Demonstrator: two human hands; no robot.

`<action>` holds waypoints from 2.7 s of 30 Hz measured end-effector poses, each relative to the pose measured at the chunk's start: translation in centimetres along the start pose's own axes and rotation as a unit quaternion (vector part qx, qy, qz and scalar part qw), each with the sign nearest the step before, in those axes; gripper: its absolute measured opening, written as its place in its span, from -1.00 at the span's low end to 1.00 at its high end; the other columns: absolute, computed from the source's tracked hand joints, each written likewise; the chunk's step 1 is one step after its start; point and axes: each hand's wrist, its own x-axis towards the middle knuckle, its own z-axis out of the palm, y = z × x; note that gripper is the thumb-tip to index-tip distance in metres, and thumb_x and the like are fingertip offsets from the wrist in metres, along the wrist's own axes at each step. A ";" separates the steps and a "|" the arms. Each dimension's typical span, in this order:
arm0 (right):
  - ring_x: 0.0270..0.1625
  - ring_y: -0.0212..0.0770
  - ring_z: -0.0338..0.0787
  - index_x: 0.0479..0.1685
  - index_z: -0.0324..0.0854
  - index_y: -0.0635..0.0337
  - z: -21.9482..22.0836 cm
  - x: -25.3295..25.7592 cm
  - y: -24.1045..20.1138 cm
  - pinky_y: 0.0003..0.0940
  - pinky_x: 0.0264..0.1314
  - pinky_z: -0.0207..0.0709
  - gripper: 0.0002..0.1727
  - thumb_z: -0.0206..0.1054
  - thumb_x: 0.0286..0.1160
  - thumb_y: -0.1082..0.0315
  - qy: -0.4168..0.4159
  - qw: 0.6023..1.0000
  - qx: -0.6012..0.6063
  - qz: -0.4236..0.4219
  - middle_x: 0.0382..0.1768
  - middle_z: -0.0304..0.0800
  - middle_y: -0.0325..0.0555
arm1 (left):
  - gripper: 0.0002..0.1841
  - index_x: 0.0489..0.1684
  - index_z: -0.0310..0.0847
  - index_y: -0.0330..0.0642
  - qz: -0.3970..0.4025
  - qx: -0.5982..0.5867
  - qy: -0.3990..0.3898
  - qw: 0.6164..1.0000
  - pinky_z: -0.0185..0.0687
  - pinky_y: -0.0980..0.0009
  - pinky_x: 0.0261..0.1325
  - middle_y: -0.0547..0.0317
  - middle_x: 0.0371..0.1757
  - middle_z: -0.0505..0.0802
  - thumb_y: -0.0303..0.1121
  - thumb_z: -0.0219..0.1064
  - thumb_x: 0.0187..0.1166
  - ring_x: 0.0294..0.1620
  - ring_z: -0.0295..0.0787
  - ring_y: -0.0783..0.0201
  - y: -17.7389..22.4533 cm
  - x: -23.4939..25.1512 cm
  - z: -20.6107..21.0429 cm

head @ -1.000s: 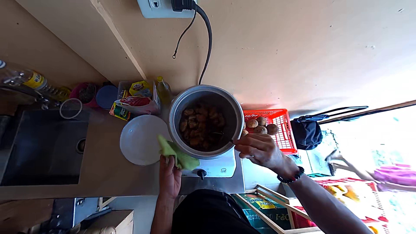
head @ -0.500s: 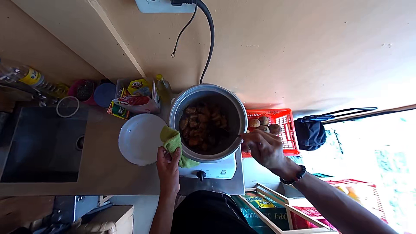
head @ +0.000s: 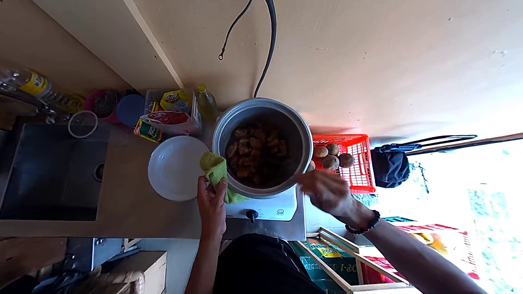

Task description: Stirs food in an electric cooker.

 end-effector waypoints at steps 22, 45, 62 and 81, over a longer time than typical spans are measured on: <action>-0.05 -0.11 0.90 -0.12 0.62 0.22 0.6 0.3 1.1 -0.36 0.05 0.74 -0.72 0.06 0.86 0.28 -0.004 0.997 0.038 -0.071 -0.16 0.89 0.05 | -0.76 0.21 0.34 -0.27 -0.012 0.015 -0.006 1.000 0.78 0.48 -0.03 0.15 -0.09 0.78 -0.58 0.20 0.67 -0.13 0.81 0.43 2.1 -0.8 0.4; -0.17 -0.21 0.88 -0.19 0.66 0.28 0.0 0.7 0.2 -0.43 -0.05 0.70 -0.68 0.09 0.84 0.28 0.097 0.991 -0.063 0.063 -0.31 0.87 0.01 | -0.75 0.25 0.32 -0.26 -0.023 0.007 -0.006 1.000 0.81 0.46 -0.03 0.16 -0.08 0.77 -0.60 0.16 0.69 -0.12 0.82 0.43 2.4 -1.0 0.6; -0.36 -0.24 0.85 -0.15 0.71 0.31 0.5 2.0 -1.4 -0.42 -0.33 0.70 -0.74 0.12 0.76 0.39 0.113 0.970 -0.118 0.180 -0.38 0.86 -0.01 | -0.69 0.33 0.30 -0.28 -0.026 -0.014 -0.014 0.999 0.84 0.33 0.02 0.00 0.01 0.81 -0.59 0.18 0.69 -0.02 0.86 0.27 0.8 -0.1 -0.2; -0.10 -0.09 0.90 -0.16 0.68 0.33 0.4 1.9 -0.9 -0.33 -0.03 0.76 -0.80 0.19 0.74 0.40 0.090 0.993 -0.078 0.022 -0.20 0.89 0.11 | -0.60 0.47 0.24 -0.27 -0.027 -0.003 -0.012 1.000 0.85 0.34 -0.01 0.00 0.06 0.76 -0.57 0.17 0.70 -0.01 0.85 0.28 0.8 0.0 -0.4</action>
